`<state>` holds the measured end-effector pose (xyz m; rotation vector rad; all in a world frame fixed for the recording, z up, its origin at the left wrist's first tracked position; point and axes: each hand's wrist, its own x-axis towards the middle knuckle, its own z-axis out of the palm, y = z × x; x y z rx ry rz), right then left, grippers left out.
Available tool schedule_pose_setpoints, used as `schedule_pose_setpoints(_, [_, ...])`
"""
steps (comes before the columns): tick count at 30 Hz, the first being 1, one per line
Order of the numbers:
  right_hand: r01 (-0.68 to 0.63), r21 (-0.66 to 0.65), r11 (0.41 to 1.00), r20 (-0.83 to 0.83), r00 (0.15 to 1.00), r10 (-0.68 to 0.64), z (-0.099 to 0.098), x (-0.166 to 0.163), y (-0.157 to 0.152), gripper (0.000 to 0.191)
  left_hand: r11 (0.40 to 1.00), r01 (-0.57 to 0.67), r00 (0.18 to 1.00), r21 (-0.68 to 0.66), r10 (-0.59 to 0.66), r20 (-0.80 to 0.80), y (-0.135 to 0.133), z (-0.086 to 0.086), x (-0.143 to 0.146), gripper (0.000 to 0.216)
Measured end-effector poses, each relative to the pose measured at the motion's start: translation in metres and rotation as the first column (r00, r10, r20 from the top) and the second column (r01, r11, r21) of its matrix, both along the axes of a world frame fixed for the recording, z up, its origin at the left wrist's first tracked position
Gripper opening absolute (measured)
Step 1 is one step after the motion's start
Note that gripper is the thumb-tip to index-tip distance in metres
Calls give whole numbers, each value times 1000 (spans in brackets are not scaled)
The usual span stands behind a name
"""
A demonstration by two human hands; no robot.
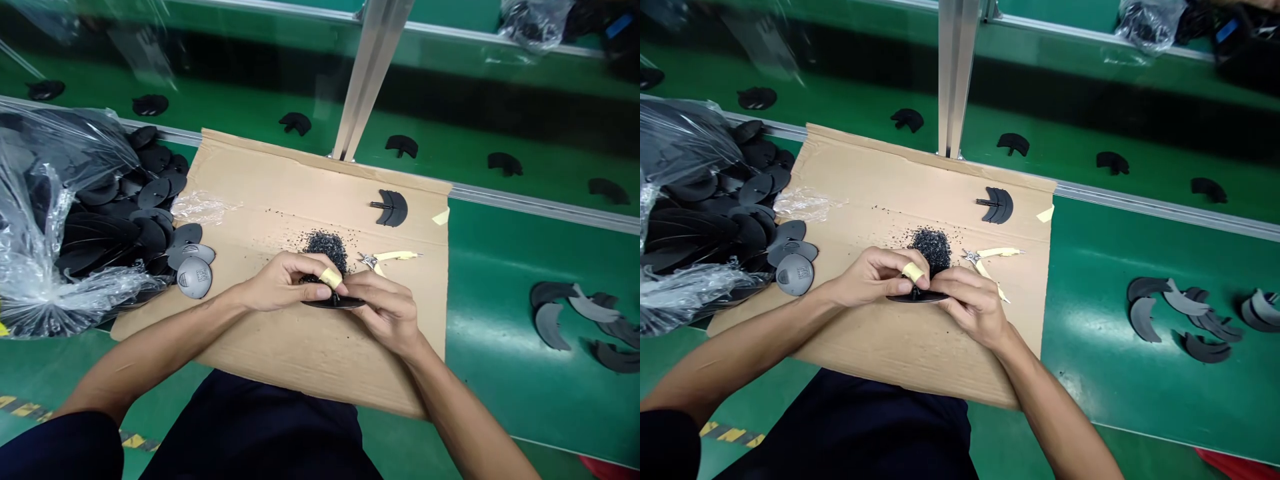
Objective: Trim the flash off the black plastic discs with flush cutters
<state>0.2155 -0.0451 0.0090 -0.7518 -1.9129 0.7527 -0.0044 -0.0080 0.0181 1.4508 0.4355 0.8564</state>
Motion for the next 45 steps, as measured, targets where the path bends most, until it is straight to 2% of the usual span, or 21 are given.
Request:
schedule_pose_setpoints(9, [4,75,997,62,998,-9,0,4,-1,21,999,42,999,21,-42,-4,1,0,-3,17])
schedule_pose_setpoints(16, [-17,-37,999,10,1000,17,5,1,0,13,991,112,994,-71,-112,-3,2,-2,-2,15])
schedule_pose_setpoints(22, [39,-101,994,-55,997,-45,13,0,-2,10,979,54,998,-197,-61,-28,-4,-4,2,21])
schedule_pose_setpoints(25, [-7,-126,992,-46,999,1,15,2,-1,2,976,72,993,-206,-90,-80,-5,-2,0,22])
schedule_pose_setpoints(30, [-137,-179,974,29,989,144,14,7,3,3,983,138,958,-122,-164,-234,-2,1,-4,19])
schedule_pose_setpoints(33, [-52,-122,991,23,998,55,11,6,3,2,993,77,968,-86,-95,-232,-2,-2,-3,19])
schedule_pose_setpoints(36, [75,36,997,15,997,-75,6,3,2,10,997,-5,985,-73,-8,-175,-2,-7,0,21])
schedule_pose_setpoints(39, [104,173,979,55,992,-115,3,3,2,16,997,-21,990,-69,12,-139,-3,-10,2,21])
schedule_pose_setpoints(42, [87,209,974,85,991,-107,3,4,2,18,999,-25,988,-44,18,-151,-5,-9,2,19])
schedule_pose_setpoints(45, [85,188,979,87,991,-103,4,4,2,15,1000,-20,985,-23,15,-170,-5,-7,1,16])
